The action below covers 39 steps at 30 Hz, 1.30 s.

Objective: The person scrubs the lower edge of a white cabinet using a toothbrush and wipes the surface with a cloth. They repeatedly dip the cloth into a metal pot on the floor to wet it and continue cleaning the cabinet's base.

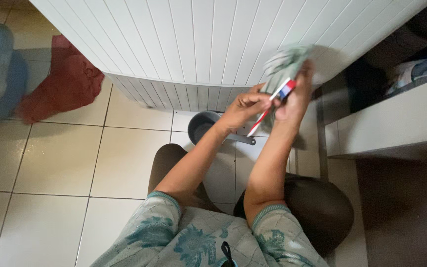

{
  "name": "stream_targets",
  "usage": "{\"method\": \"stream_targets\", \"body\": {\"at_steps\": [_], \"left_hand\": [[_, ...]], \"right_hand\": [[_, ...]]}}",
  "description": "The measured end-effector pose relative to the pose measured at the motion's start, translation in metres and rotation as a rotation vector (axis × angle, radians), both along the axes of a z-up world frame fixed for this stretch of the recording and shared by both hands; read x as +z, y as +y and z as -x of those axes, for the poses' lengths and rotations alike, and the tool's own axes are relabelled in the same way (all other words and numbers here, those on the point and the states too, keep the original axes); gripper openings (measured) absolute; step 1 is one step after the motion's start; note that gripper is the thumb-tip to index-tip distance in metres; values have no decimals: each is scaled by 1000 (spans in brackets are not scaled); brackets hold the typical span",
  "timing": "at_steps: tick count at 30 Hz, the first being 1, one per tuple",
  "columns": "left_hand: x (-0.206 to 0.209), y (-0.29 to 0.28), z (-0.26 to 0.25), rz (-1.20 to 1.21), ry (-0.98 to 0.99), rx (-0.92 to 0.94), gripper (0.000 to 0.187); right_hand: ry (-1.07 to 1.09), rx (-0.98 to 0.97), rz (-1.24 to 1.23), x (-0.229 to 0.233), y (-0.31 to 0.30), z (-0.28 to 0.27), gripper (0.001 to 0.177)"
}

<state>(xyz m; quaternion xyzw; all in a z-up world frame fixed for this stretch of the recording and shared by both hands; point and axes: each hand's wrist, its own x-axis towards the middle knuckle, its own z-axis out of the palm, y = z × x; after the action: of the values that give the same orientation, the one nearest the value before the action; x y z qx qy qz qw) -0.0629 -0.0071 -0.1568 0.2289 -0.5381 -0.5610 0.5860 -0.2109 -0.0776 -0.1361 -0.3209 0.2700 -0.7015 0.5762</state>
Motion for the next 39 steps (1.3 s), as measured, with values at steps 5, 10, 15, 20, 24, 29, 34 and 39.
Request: {"method": "stream_targets", "body": {"at_steps": [5, 10, 15, 20, 24, 29, 34, 39], "left_hand": [[-24, -7, 12, -286, 111, 393, 19], [2, -2, 13, -227, 175, 630, 25], [16, -3, 11, -289, 312, 659, 29], [13, -5, 3, -229, 132, 750, 30], [17, 11, -14, -149, 15, 772, 39], [24, 31, -57, -219, 161, 736, 39], [21, 29, -88, -215, 102, 857, 33], [19, 22, -103, -264, 98, 923, 28]], "right_hand": [[1039, -248, 312, -2, 6, 0, 30], [786, 455, 132, 25, 26, 9, 29], [829, 540, 334, 52, 42, -14, 42], [1152, 246, 270, 54, 50, -38, 24], [1126, 106, 313, 59, 53, -48, 19], [1434, 109, 551, 98, 30, -13, 25], [1968, -24, 667, 154, -4, 0, 10], [2252, -201, 1050, 158, -20, -15, 17]]}}
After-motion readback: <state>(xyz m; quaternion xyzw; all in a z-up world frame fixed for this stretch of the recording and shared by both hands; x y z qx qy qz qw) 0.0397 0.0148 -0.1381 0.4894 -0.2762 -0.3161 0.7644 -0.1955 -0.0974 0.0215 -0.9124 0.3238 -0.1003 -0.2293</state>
